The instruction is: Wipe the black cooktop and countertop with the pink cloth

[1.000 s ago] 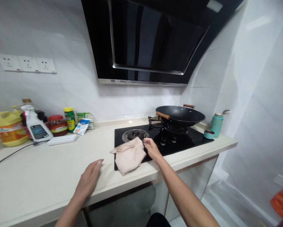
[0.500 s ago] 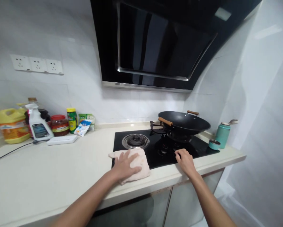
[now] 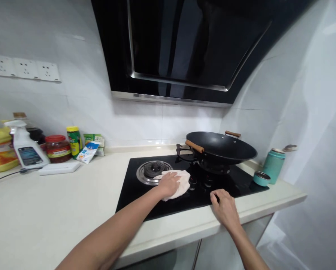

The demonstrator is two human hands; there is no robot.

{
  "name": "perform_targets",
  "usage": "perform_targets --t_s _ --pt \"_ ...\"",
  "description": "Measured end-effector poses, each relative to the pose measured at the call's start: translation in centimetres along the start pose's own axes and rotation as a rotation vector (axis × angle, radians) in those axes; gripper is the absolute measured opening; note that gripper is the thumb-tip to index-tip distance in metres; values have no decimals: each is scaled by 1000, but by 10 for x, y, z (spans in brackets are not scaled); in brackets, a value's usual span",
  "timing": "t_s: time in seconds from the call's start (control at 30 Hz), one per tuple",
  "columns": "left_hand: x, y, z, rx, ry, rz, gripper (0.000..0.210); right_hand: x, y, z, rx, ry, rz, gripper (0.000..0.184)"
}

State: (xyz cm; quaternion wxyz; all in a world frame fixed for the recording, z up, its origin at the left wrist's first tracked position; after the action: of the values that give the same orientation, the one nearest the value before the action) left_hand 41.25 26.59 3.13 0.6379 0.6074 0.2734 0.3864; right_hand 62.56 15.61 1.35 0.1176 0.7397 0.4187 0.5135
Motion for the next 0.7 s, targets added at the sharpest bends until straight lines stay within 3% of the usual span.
perform_targets --t_s 0.2,0.4,0.57,0.7 --pt "60 -14 -1 -39 -40 -133 58 1 0 3 22 15 -4 29" --pt "100 -20 -15 -52 34 -199 66 0 -3 8 36 36 -36 30" --pt "130 -11 -45 -31 71 -184 44 -3 -7 14 38 28 -65 29" --pt "155 -2 -76 -60 82 -96 36 -4 -7 17 39 39 -53 28"
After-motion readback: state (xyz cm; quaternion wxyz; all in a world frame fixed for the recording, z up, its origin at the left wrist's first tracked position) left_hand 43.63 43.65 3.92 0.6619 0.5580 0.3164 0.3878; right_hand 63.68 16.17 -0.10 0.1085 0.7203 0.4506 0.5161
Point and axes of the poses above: each hand's wrist, its own x-axis towards the middle knuckle, its own y-axis out of the back of the hand, z = x × y, the point moved 10 cm from there along x, towards the middle knuckle, and after that the axes turned 7 degrees about x, right-handed, at the moved point
